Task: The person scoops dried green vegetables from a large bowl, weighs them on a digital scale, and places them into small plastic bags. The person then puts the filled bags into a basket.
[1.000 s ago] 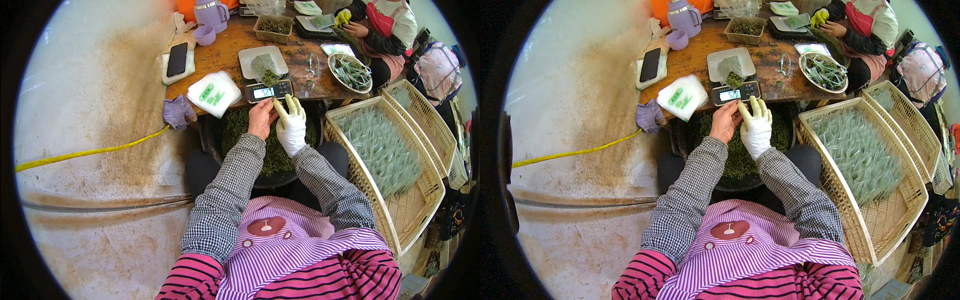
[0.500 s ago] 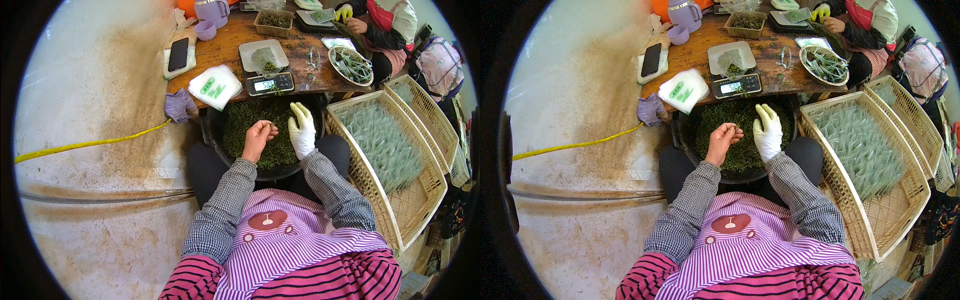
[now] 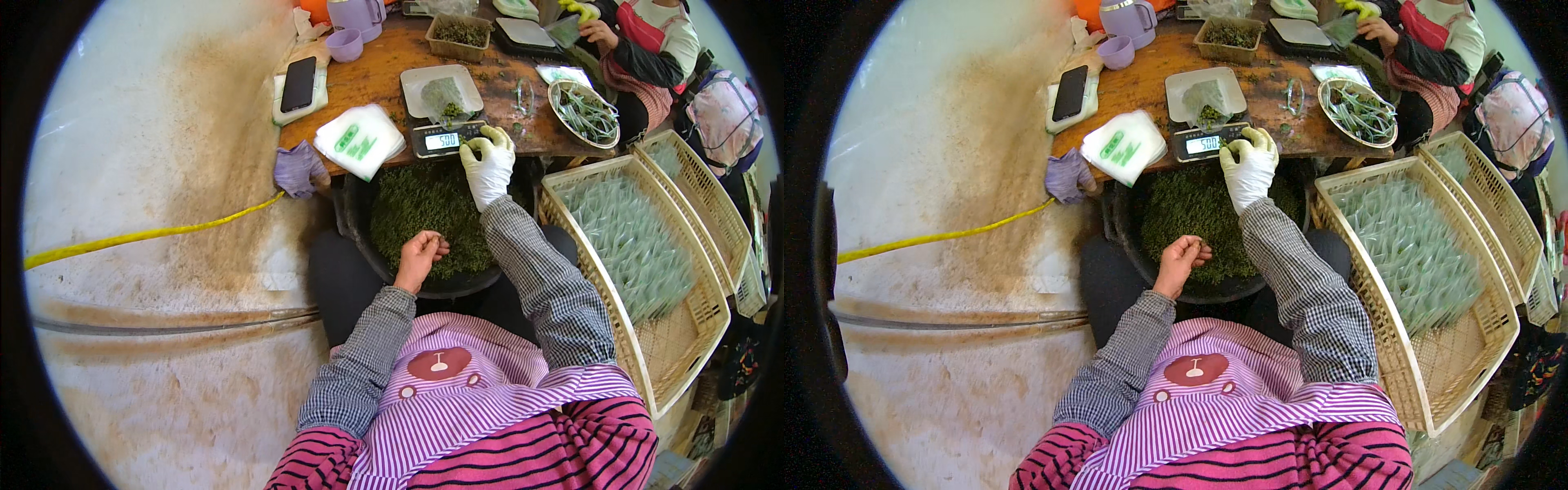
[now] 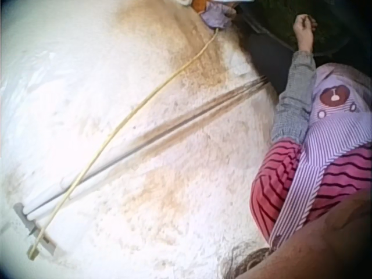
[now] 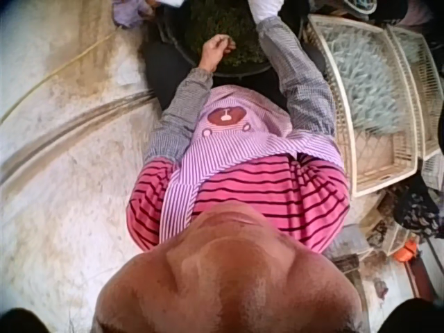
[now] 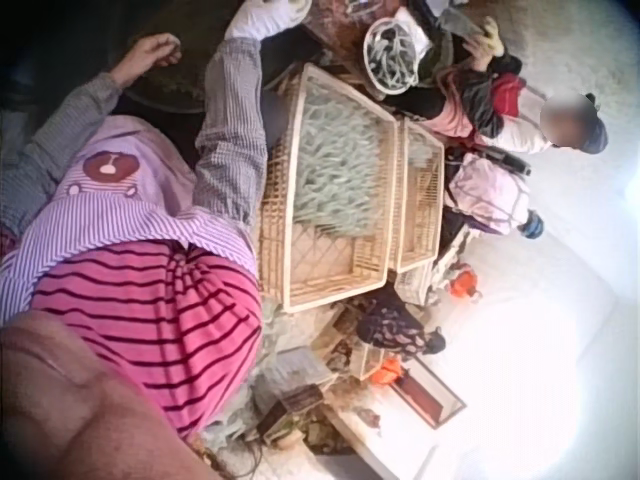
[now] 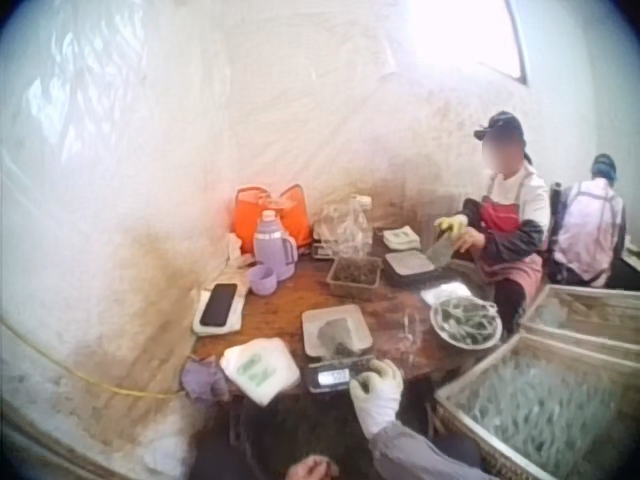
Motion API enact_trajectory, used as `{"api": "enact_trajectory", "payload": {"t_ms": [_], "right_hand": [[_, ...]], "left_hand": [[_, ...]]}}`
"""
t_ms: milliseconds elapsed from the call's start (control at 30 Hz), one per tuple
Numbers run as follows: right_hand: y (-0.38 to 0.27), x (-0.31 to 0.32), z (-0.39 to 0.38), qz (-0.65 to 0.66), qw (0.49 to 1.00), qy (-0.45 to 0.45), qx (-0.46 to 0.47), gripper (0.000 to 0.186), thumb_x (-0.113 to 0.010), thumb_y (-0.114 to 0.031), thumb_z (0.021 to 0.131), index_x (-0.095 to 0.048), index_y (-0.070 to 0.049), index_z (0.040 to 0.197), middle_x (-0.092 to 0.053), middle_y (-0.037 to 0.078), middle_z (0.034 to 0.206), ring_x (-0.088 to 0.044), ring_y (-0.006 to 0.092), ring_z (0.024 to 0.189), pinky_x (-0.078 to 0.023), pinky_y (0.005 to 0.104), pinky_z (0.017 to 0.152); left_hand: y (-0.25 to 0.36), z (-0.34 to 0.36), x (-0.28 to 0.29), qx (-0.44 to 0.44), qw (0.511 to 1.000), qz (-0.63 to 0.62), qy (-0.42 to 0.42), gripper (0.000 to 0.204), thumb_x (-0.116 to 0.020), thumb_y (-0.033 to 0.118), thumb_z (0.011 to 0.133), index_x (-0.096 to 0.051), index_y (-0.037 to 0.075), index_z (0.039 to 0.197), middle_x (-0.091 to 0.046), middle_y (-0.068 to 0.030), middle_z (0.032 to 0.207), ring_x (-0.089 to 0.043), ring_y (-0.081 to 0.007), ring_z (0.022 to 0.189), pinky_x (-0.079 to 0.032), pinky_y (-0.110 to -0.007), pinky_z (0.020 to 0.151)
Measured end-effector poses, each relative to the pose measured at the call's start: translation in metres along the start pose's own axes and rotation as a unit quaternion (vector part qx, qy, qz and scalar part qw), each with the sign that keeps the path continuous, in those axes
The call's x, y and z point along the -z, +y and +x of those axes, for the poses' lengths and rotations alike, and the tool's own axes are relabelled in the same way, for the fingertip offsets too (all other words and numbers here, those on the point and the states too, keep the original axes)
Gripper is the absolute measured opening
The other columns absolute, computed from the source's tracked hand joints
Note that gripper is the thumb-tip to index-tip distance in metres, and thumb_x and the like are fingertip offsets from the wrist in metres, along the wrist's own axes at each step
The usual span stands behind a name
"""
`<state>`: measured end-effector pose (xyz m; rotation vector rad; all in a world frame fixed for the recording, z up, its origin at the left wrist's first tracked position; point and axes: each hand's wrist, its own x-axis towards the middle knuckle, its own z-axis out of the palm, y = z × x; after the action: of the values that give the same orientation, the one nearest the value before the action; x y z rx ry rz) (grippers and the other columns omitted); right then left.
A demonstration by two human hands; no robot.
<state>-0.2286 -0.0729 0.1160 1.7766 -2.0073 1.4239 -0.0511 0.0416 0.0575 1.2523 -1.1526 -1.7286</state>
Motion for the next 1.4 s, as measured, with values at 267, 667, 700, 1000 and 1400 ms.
{"api": "enact_trajectory", "payload": {"t_ms": [267, 667, 700, 1000, 1400], "right_hand": [[-0.029, -0.012, 0.062, -0.088, 0.987, 0.026, 0.134, 0.017, -0.073, -0.027, 0.072, -0.070, -0.015, 0.082, -0.053, 0.007, 0.129, -0.040, 0.0320, 0.125, -0.025, 0.0540, 0.105], [-0.024, 0.069, -0.046, 0.130, 0.983, -0.121, 0.043, 0.035, -0.063, -0.004, 0.081, -0.063, -0.007, 0.116, -0.055, 0.016, 0.127, -0.053, 0.0283, 0.117, -0.042, 0.0353, 0.099], [-0.024, 0.076, -0.064, 0.210, 0.960, -0.186, -0.002, 0.034, -0.063, -0.004, 0.083, -0.062, -0.005, 0.117, -0.057, 0.015, 0.124, -0.055, 0.0265, 0.114, -0.044, 0.0336, 0.097], [-0.019, 0.092, -0.120, 0.274, 0.856, -0.372, -0.233, 0.023, -0.064, -0.014, 0.088, -0.064, 0.001, 0.105, -0.066, 0.005, 0.088, -0.059, 0.0111, 0.078, -0.048, 0.0250, 0.070], [0.002, 0.089, -0.108, 0.332, 0.790, -0.411, -0.311, 0.027, -0.061, -0.012, 0.090, -0.062, 0.003, 0.112, -0.066, 0.008, 0.101, -0.059, 0.0137, 0.091, -0.046, 0.0257, 0.082]], "left_hand": [[-0.012, 0.001, 0.000, 0.026, 0.999, -0.028, -0.016, 0.021, -0.046, 0.017, 0.099, -0.056, 0.001, 0.108, -0.065, -0.0072, 0.097, -0.063, -0.0144, 0.088, -0.051, -0.027, 0.077], [0.003, -0.010, 0.001, -0.004, 1.000, -0.010, -0.023, 0.019, -0.045, 0.014, 0.099, -0.056, 0.001, 0.107, -0.064, -0.0061, 0.094, -0.063, -0.0134, 0.085, -0.051, -0.028, 0.076], [0.005, -0.009, -0.003, -0.008, 1.000, -0.006, -0.028, 0.019, -0.045, 0.014, 0.099, -0.056, 0.000, 0.107, -0.064, -0.0057, 0.094, -0.062, -0.0130, 0.084, -0.051, -0.027, 0.075], [-0.002, -0.013, -0.008, -0.077, 0.995, 0.055, -0.038, 0.016, -0.049, 0.014, 0.097, -0.058, 0.000, 0.099, -0.062, -0.0026, 0.083, -0.061, -0.0100, 0.075, -0.050, -0.025, 0.069], [0.006, -0.010, -0.007, -0.094, 0.995, 0.040, 0.017, 0.013, -0.049, 0.010, 0.096, -0.058, 0.001, 0.091, -0.059, -0.0013, 0.077, -0.056, -0.0075, 0.068, -0.048, -0.023, 0.064]]}}
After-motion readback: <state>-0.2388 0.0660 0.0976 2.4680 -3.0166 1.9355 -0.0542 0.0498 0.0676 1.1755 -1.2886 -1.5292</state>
